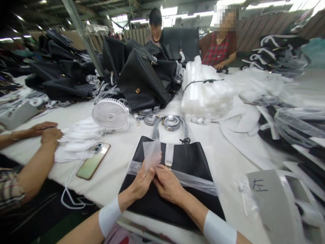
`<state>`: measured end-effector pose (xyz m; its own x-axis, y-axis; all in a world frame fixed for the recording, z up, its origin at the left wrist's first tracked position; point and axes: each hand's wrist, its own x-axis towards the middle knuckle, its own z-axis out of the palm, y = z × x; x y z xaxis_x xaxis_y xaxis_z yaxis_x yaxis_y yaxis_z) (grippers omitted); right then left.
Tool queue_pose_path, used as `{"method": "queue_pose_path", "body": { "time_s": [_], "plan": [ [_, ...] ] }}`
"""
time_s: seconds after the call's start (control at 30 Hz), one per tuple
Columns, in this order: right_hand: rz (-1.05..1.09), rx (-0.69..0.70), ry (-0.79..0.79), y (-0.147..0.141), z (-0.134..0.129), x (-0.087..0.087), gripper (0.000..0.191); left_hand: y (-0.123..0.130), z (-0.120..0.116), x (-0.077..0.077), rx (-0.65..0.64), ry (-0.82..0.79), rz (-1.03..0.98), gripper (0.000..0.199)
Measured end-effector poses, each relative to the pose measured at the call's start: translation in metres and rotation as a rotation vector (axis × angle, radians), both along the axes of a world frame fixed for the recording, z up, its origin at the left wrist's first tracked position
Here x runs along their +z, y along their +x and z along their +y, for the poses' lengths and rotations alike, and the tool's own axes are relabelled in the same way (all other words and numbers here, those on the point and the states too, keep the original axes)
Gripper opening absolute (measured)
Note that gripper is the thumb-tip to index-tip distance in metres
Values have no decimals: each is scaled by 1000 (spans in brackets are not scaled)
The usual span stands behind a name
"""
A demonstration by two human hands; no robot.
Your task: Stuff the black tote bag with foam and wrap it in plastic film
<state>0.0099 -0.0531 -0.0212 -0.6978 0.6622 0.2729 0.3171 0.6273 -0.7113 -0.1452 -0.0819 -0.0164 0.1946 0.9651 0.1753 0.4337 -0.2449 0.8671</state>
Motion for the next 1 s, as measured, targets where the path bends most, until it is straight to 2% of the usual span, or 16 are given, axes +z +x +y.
{"method": "queue_pose_path", "body": {
  "time_s": [0.07,0.17,0.3,0.43,0.5,0.57,0.67,0.77,0.83,0.9,1.0],
  "plan": [
    [43,-70,-54,1,0,-4,25,3,-1,5,-35,57,95,51],
    [126,-68,-134,2,0,-7,42,8,-1,9,-64,108,293,48],
    [259,-132,-185,2,2,-9,61,18,-1,4,-26,121,480,57],
    [360,-259,-173,1,2,-16,64,25,-1,-1,3,131,611,67],
    [448,-326,-234,1,3,-16,61,28,-1,-1,3,165,684,71],
    [591,-371,-329,6,4,-10,57,29,-1,-1,1,210,754,76],
    [705,-480,-347,29,3,16,55,32,-3,-1,7,268,827,80],
    [532,-745,-289,65,-6,51,49,33,-5,0,22,299,854,78],
    [366,-867,-372,86,-14,69,57,34,-6,-1,30,312,859,76],
    [211,-878,-515,97,-21,77,67,35,-6,-1,34,320,861,74],
    [20,-824,-601,92,-24,74,67,35,-6,-2,23,330,868,73]
  ]
}}
